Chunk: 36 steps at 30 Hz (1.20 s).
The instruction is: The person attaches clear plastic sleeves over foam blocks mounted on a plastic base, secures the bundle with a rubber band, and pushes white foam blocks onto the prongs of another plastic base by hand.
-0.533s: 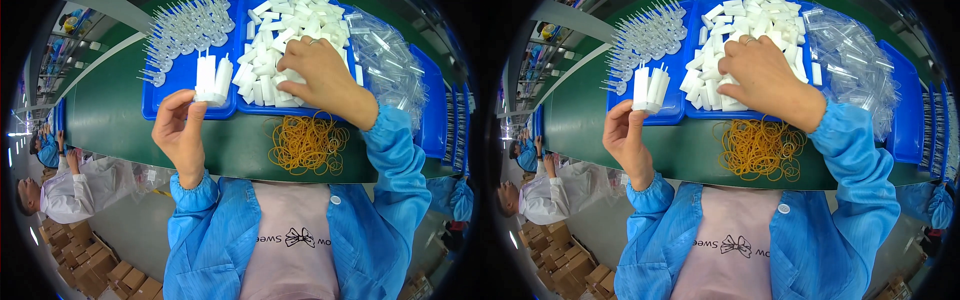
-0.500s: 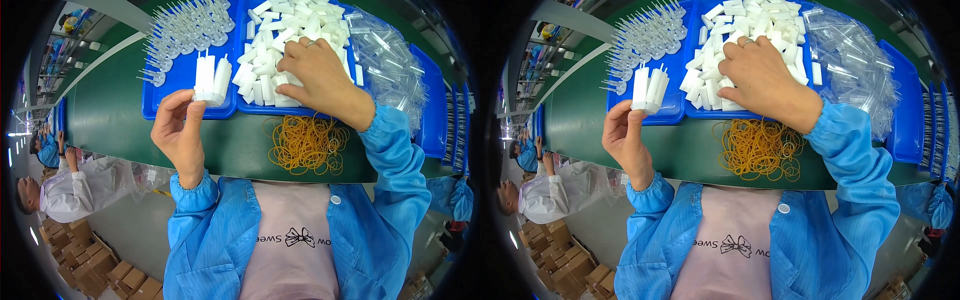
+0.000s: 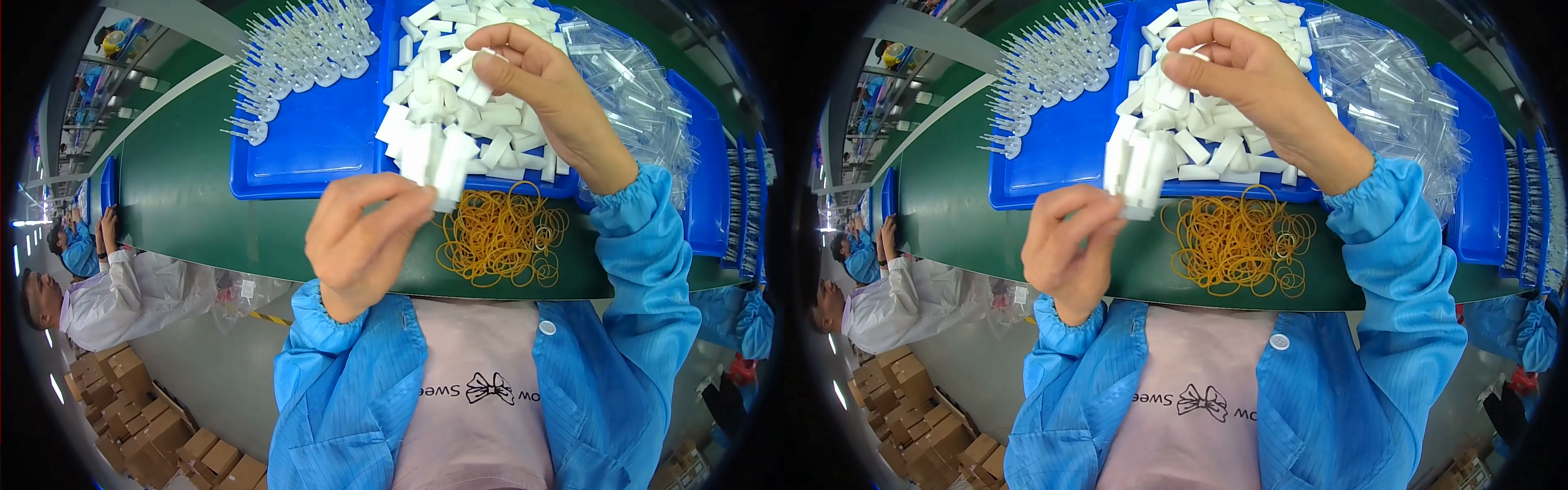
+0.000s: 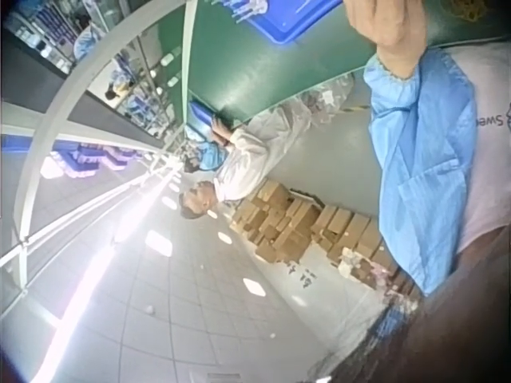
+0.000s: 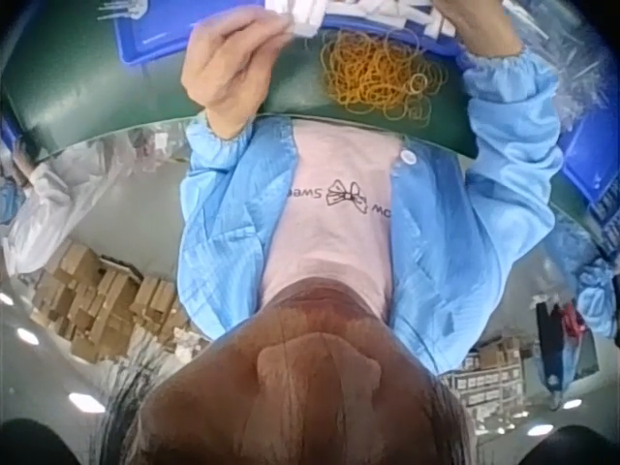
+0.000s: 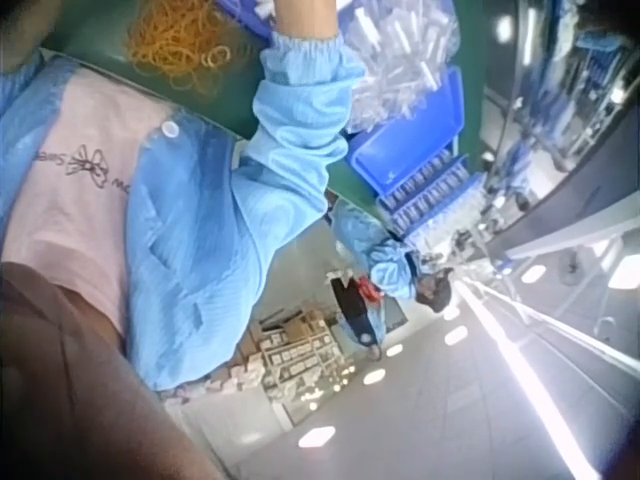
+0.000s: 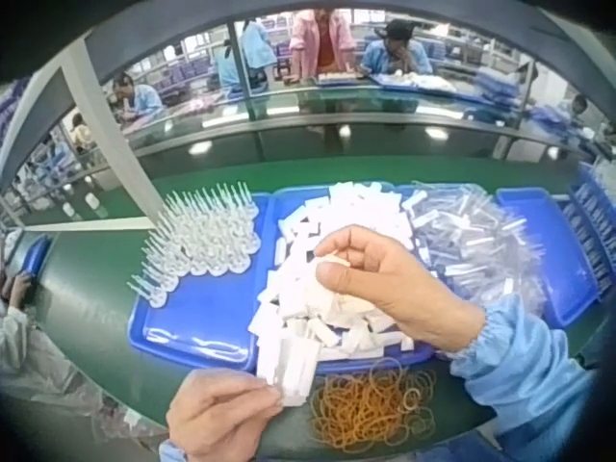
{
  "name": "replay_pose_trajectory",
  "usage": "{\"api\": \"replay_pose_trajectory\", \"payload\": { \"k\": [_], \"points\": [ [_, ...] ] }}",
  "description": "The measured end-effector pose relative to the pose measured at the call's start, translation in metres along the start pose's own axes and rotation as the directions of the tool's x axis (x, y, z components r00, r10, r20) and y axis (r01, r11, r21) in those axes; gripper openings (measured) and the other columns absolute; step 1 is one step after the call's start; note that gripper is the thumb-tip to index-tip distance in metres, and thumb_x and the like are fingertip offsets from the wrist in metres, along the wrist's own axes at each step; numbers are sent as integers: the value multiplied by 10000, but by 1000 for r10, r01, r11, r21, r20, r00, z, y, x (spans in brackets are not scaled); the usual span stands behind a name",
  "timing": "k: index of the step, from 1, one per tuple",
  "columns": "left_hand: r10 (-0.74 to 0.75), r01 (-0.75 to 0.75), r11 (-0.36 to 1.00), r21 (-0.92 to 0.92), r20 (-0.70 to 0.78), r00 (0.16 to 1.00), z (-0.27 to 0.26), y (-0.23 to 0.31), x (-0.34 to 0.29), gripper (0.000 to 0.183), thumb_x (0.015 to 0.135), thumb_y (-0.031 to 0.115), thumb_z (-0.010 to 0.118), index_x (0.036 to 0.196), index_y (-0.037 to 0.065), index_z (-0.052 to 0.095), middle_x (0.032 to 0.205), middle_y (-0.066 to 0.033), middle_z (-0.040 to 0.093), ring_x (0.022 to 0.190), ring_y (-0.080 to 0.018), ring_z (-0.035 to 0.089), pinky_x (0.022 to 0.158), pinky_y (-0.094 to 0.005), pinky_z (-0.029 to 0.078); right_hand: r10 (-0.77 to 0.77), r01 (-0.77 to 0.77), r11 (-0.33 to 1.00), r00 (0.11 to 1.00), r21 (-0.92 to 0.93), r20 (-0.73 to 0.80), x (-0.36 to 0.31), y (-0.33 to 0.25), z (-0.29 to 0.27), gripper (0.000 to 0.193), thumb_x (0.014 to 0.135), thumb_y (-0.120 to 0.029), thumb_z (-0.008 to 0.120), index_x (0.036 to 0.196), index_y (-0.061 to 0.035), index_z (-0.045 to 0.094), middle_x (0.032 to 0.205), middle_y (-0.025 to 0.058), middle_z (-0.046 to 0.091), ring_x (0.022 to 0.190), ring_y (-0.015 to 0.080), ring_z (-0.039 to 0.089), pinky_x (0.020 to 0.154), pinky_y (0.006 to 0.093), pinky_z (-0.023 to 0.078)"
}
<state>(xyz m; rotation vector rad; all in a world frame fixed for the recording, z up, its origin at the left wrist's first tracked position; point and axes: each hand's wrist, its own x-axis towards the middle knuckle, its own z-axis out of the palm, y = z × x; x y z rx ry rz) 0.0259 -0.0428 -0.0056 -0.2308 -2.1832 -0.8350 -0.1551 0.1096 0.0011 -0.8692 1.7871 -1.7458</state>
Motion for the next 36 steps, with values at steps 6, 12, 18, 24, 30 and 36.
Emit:
{"api": "replay_pose_trajectory", "payload": {
  "k": [6,12,18,24,30,36],
  "points": [
    [43,-38,997,-68,68,997,7,11,7,341,550,-47,748,875,39,691,837,-76,630,738,-215,590,608,-288,478,58,-59,991,998,118,16,-5,-4,3,340,876,-325,610,1116,-89,563,937,-19,581,867,60,507,796,221,383],
    [51,-43,996,-77,114,992,8,12,7,336,546,-62,754,858,44,687,828,-75,625,741,-210,590,619,-287,476,70,-74,990,997,116,36,-6,-3,-1,323,874,-344,613,1066,-87,577,912,-26,576,851,60,506,792,222,381],
    [56,-48,997,-67,121,991,8,10,8,349,533,-54,759,859,48,689,824,-71,626,740,-208,593,618,-288,479,74,-87,995,976,55,204,-8,-18,-1,290,878,-329,613,1010,-71,592,883,-22,577,835,55,504,788,214,382],
    [109,-102,993,-60,139,984,11,7,9,353,516,-16,732,859,62,702,818,-57,629,719,-203,596,594,-284,485,34,-31,999,996,-42,82,-12,-19,-5,191,873,-263,627,873,-74,597,813,-24,581,804,45,517,727,191,403],
    [171,-166,985,-51,137,976,12,10,13,354,516,27,707,866,77,714,822,-49,620,696,-194,595,571,-278,493,73,-87,994,979,64,191,-25,-26,5,185,839,-214,660,800,-62,563,770,-29,565,754,37,510,692,200,411],
    [93,-88,993,-84,54,994,12,19,1,449,532,15,838,924,70,628,941,-94,542,744,-197,607,614,-280,510,-94,105,989,990,-103,103,-40,-37,13,168,791,-151,701,794,-54,563,761,-16,547,748,65,508,713,227,406]
  ]
}}
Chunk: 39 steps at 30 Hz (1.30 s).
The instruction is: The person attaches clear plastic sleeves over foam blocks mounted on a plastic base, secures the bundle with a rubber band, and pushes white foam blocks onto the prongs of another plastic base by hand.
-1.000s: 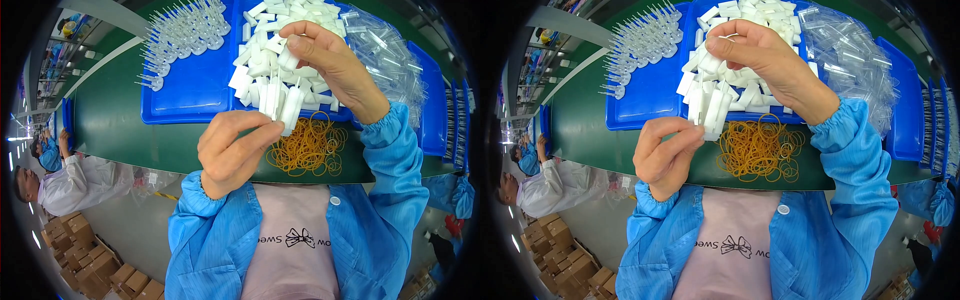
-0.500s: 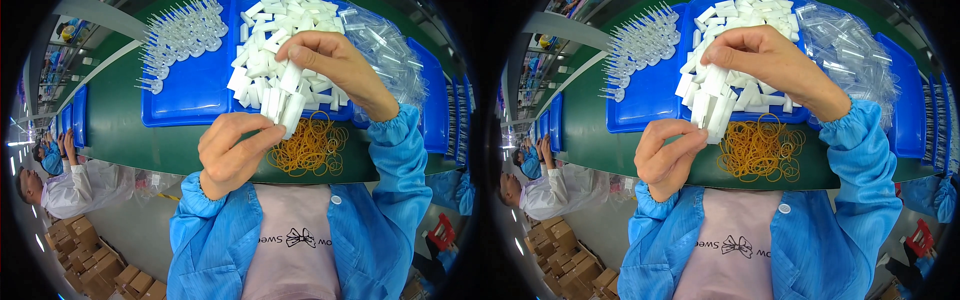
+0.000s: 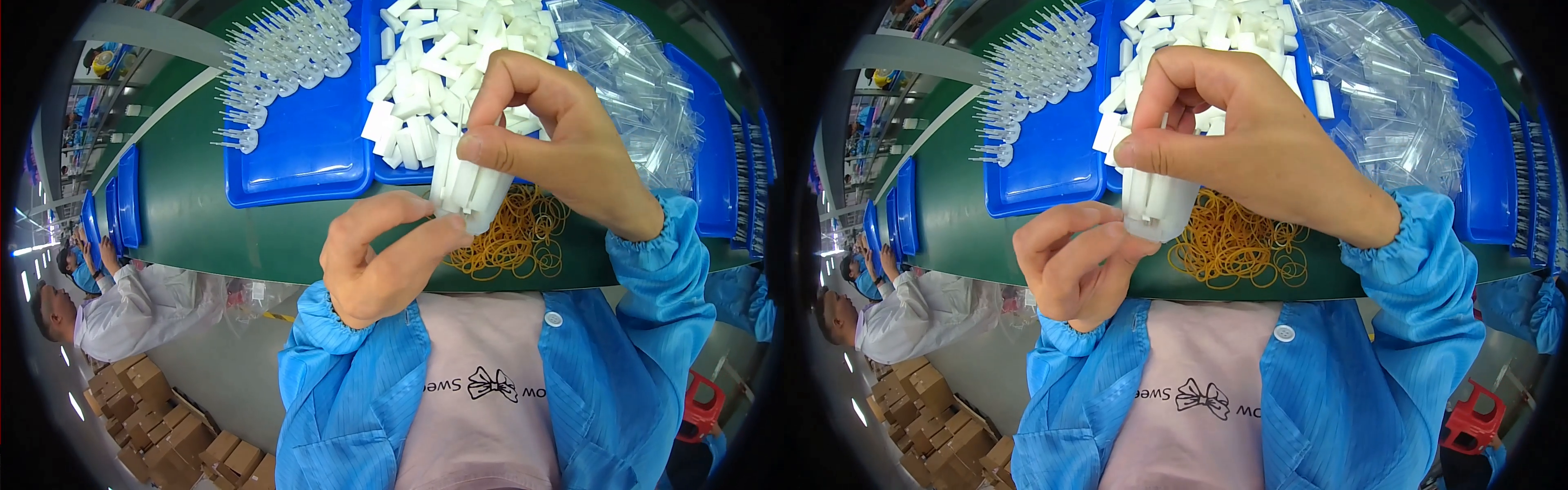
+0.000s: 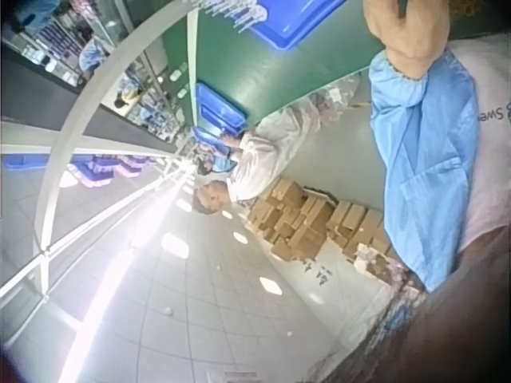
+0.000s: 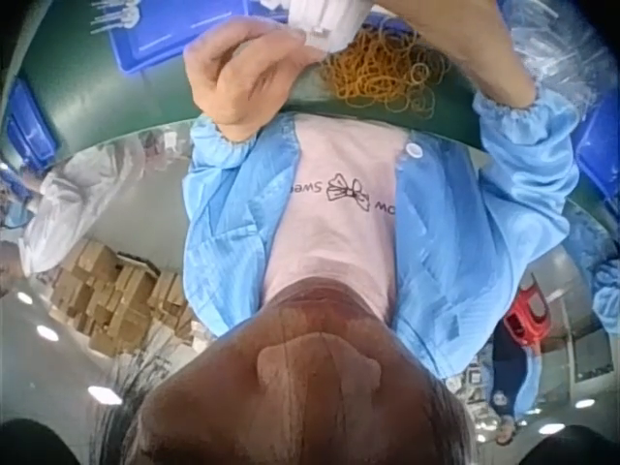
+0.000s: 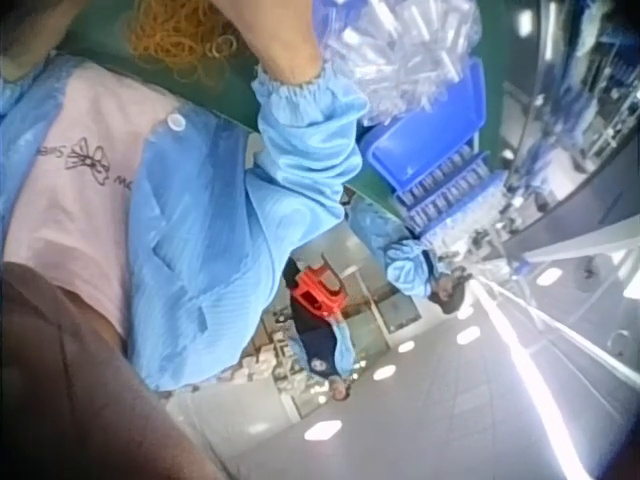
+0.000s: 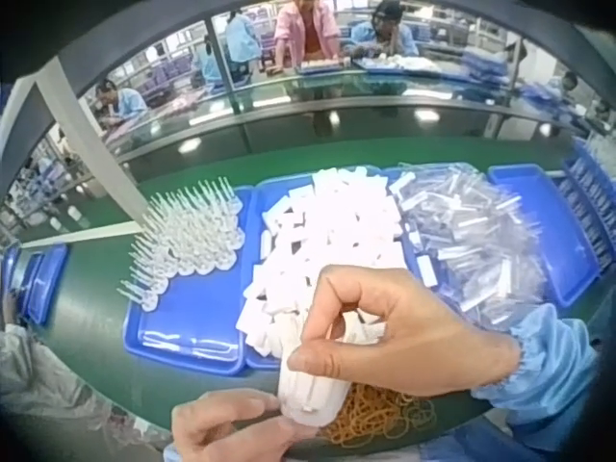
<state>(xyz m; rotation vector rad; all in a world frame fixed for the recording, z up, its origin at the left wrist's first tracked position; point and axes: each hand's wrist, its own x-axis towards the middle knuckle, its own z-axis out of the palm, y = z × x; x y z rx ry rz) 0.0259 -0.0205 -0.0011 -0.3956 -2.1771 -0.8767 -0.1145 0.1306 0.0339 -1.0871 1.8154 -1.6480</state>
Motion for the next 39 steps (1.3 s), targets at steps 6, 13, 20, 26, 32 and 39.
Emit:
{"api": "replay_pose_trajectory", "payload": {
  "k": [6,13,20,26,32,39],
  "points": [
    [-49,47,998,-38,-38,998,4,-3,-1,536,565,51,847,1017,66,558,957,-103,529,741,-210,612,630,-290,518,-145,132,983,985,-128,-95,-11,-3,5,197,725,-114,742,773,-61,559,751,-8,539,730,79,512,722,231,402],
    [-304,297,906,-300,24,952,13,3,0,769,636,47,812,1286,54,401,1206,-174,504,947,-274,613,765,-329,537,-184,156,964,976,-213,-114,-14,-1,5,192,695,-79,732,780,-60,562,753,-4,545,712,75,507,685,231,398],
    [-473,620,450,-643,417,776,23,-1,14,963,685,-54,736,1438,79,150,1294,-156,458,1163,-237,504,927,-336,445,-367,238,695,929,-679,-51,-19,-5,15,307,619,-146,776,871,-74,617,788,23,578,711,143,522,715,293,398],
    [-493,607,358,-710,409,768,30,-8,3,744,741,-30,716,1365,-26,312,1262,-171,507,1161,-235,513,925,-328,453,-487,355,730,870,-584,-79,-22,-12,6,323,619,-159,775,896,-75,629,822,48,605,783,203,559,749,338,411],
    [-622,637,282,-718,368,691,19,-10,-2,531,873,26,582,1349,-42,357,1295,-160,492,1200,-225,479,1012,-340,373,-289,170,730,955,-662,-74,-48,16,-21,137,684,-62,698,781,-77,603,800,41,587,743,236,544,677,333,398],
    [-730,659,102,-745,395,558,18,-9,-10,445,957,219,483,1322,-26,412,1269,-129,523,1169,-196,504,995,-324,376,-197,79,391,980,-917,0,-63,56,-2,130,683,-131,705,753,-99,599,762,29,500,774,216,497,707,348,374]
  ]
}}
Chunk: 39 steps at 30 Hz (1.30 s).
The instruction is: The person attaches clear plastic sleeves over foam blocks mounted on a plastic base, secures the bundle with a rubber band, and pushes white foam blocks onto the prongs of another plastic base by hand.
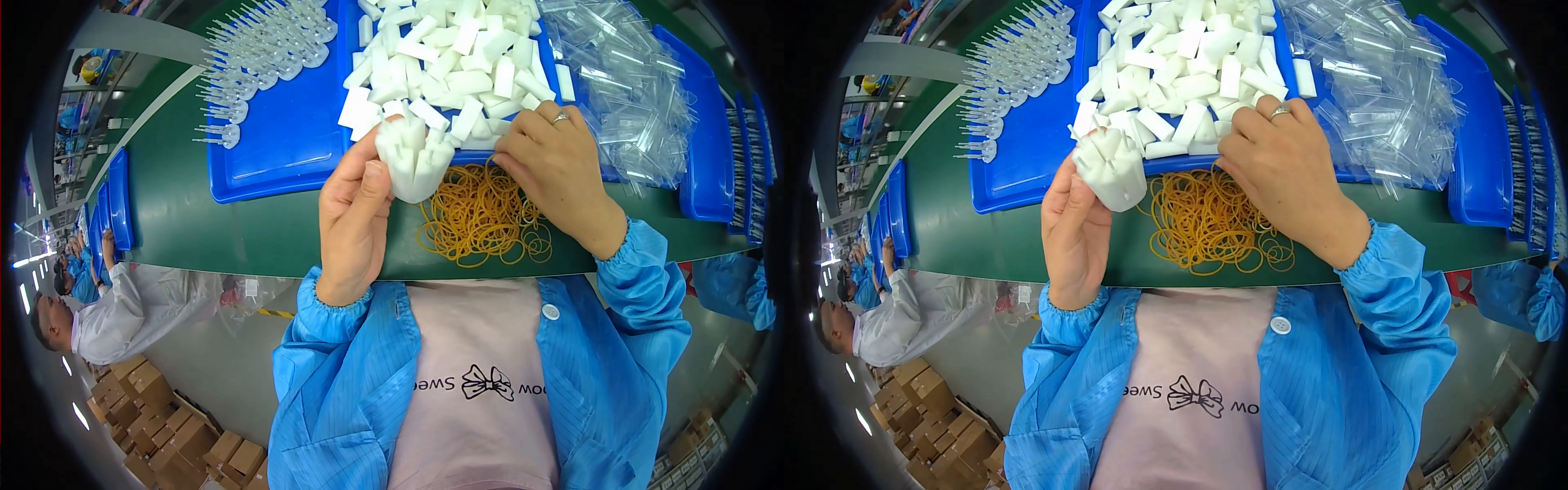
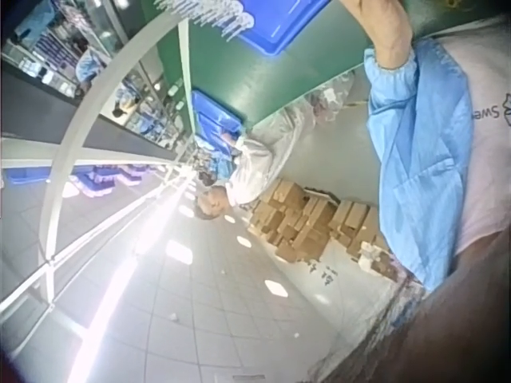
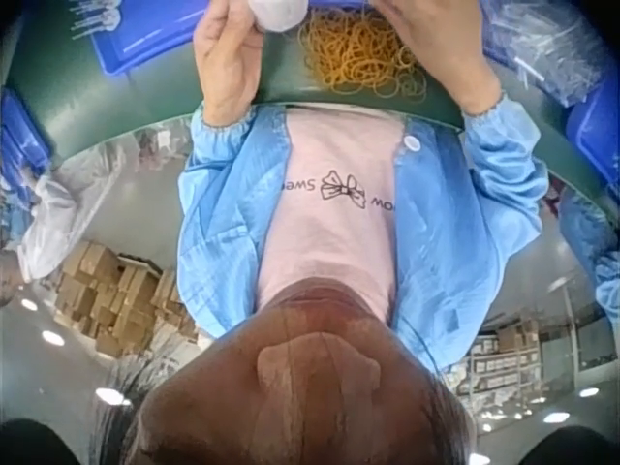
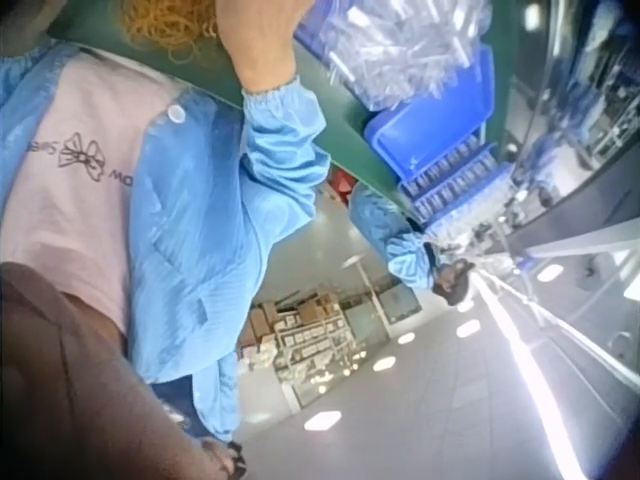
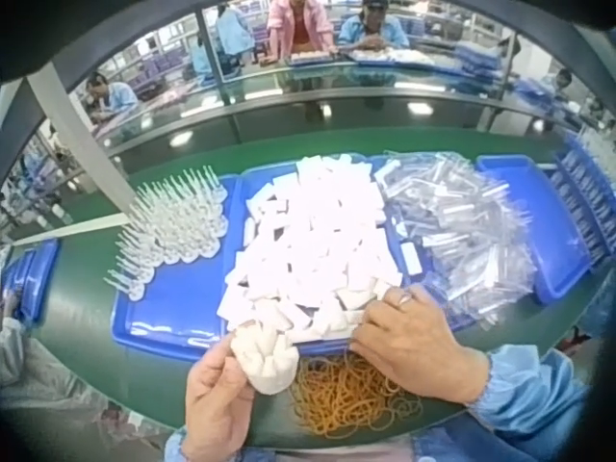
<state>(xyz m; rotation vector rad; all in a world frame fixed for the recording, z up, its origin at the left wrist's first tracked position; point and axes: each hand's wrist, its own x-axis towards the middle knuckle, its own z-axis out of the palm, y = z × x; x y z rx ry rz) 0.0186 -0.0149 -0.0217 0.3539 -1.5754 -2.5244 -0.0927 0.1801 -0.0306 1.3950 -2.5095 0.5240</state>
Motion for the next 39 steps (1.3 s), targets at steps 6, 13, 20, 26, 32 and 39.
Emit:
{"api": "replay_pose_trajectory", "payload": {
  "k": [6,13,20,26,32,39],
  "points": [
    [-16,17,997,-70,22,1000,-3,-3,-1,410,956,204,478,1294,-26,435,1246,-128,540,1151,-202,520,983,-327,393,52,-52,995,999,86,6,1,2,-15,112,703,-138,694,752,-97,603,773,27,508,785,215,500,717,346,363],
    [-58,47,990,-134,-83,995,-2,-5,1,486,918,159,478,1329,-63,345,1330,-188,442,1206,-360,467,1033,-402,367,134,-128,991,973,45,-186,3,42,-41,52,728,-93,660,762,-101,621,798,18,559,788,239,513,657,355,367],
    [-79,67,984,-165,-69,994,0,-4,4,447,938,161,431,1322,-58,363,1332,-171,445,1200,-363,471,1030,-403,369,116,-198,922,961,-333,-250,15,88,-39,49,732,-115,667,780,-110,666,789,15,571,825,226,535,696,364,377],
    [-70,60,981,-184,-44,997,6,-5,6,426,945,171,414,1302,-60,391,1312,-171,464,1187,-357,484,1021,-401,374,160,-140,804,987,-579,-17,40,109,-17,138,713,-199,703,818,-112,690,800,32,581,889,218,540,742,360,379],
    [-117,107,959,-264,-23,993,1,-6,10,411,958,199,392,1281,-54,416,1244,-174,524,1158,-354,506,990,-391,399,69,-104,926,992,-362,-108,38,107,-30,215,703,-124,707,897,-64,636,855,82,620,832,283,572,721,391,432],
    [-3,4,1000,-14,15,1000,5,-8,4,389,960,187,409,1273,-43,434,1223,-161,546,1118,-274,553,962,-381,428,358,-212,733,928,646,-102,30,12,-80,299,783,4,604,1076,-26,551,948,61,542,859,140,541,780,247,432]
  ]
}}
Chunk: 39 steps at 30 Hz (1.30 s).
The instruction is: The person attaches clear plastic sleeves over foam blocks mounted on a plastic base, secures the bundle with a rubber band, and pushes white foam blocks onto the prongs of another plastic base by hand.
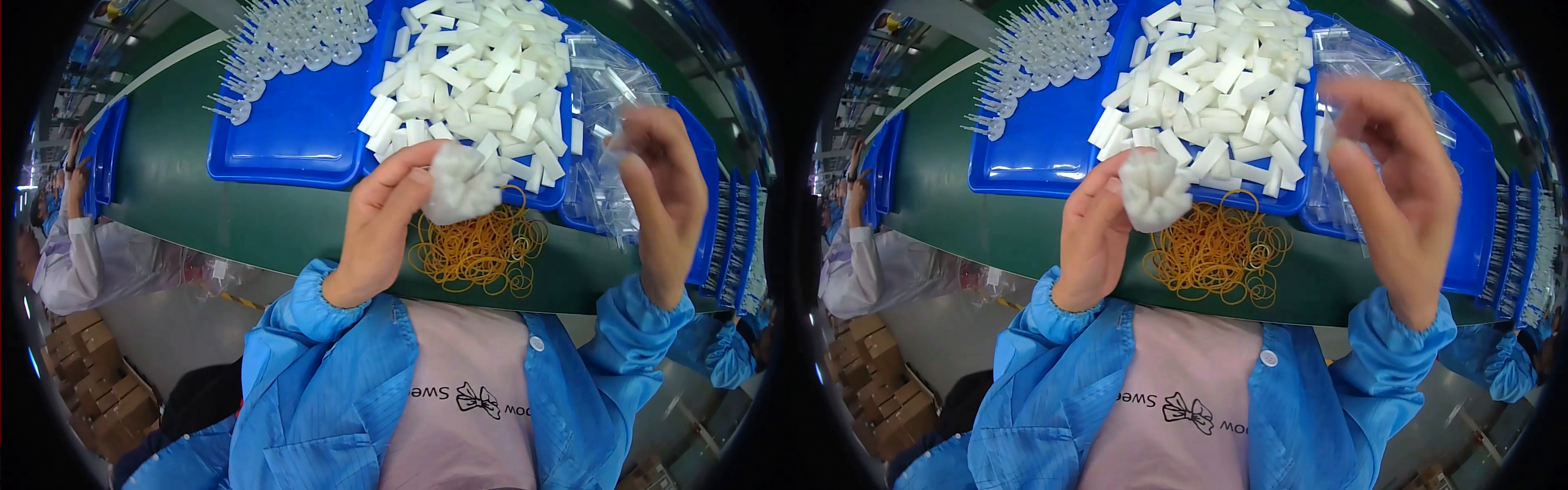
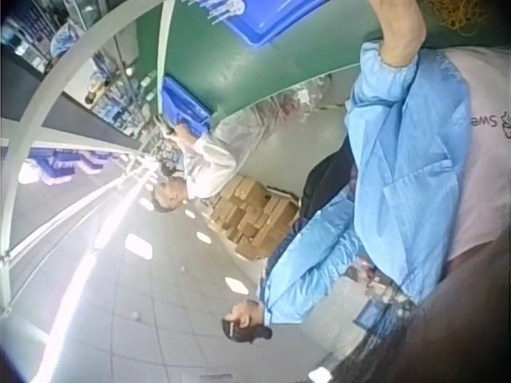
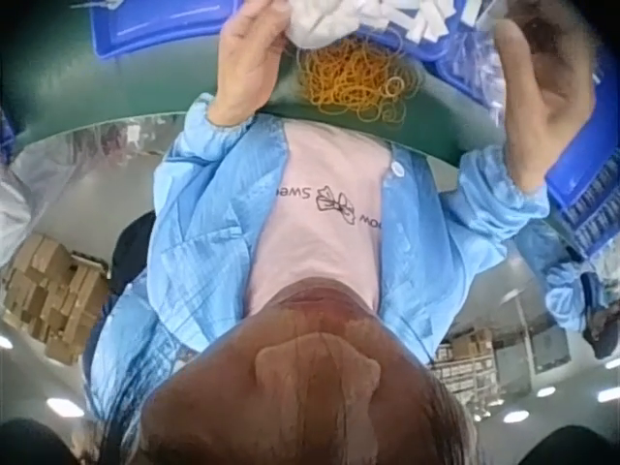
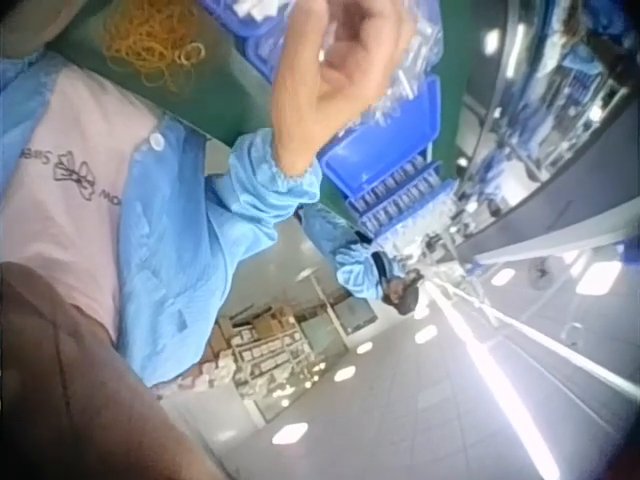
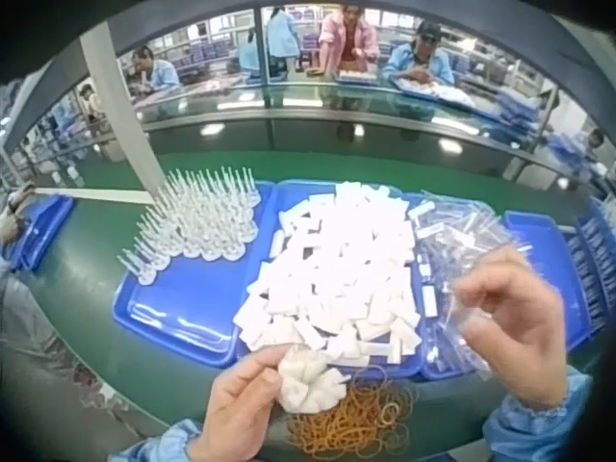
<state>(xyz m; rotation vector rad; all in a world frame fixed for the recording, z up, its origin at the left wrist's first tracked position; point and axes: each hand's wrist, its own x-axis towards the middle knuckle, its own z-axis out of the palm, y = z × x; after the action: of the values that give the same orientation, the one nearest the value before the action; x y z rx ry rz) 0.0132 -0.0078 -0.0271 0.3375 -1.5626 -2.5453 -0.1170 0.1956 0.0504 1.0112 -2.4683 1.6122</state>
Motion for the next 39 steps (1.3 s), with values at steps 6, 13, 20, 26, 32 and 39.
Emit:
{"api": "replay_pose_trajectory", "payload": {
  "k": [6,13,20,26,32,39],
  "points": [
    [214,-248,928,280,147,966,0,-5,0,359,960,200,431,1222,-38,487,1184,-137,553,1085,-220,553,940,-361,422,-123,118,876,992,468,-20,-17,-16,14,270,871,-171,588,1067,-36,461,908,65,498,809,125,500,739,286,445],
    [270,-297,930,216,146,952,10,-3,-1,289,918,62,475,1181,-33,546,1156,-101,524,1017,-139,508,863,-256,399,-128,148,939,988,309,-83,-31,-9,24,438,808,-392,683,1007,-43,511,931,57,506,608,68,430,535,192,349],
    [277,-308,927,214,165,947,7,-4,-1,299,919,54,478,1197,-39,536,1159,-102,515,1012,-134,510,839,-248,415,-102,107,972,994,208,-33,-45,-31,23,313,748,-138,725,1009,-10,610,860,96,625,600,132,570,526,238,434],
    [263,-316,906,280,210,942,13,5,-4,323,905,35,501,1220,-32,519,1170,-115,497,1009,-141,521,808,-256,445,-175,229,936,961,-266,212,-42,-38,41,374,679,-125,752,1015,-29,618,737,78,647,530,159,594,453,257,429],
    [412,-461,862,210,240,879,11,-1,-2,407,883,92,590,1257,-24,477,1158,-119,496,1036,-169,535,852,-278,454,-79,111,979,979,-170,186,-40,-37,41,308,671,-109,753,950,-67,628,701,60,638,518,165,587,455,263,425],
    [211,-243,964,110,245,946,9,5,1,375,855,98,635,1185,-43,528,1155,-117,505,1062,-196,540,880,-309,464,-131,159,977,974,-143,186,-41,-30,42,312,653,-75,741,947,-79,637,639,53,589,494,181,560,432,286,395]
  ]
}}
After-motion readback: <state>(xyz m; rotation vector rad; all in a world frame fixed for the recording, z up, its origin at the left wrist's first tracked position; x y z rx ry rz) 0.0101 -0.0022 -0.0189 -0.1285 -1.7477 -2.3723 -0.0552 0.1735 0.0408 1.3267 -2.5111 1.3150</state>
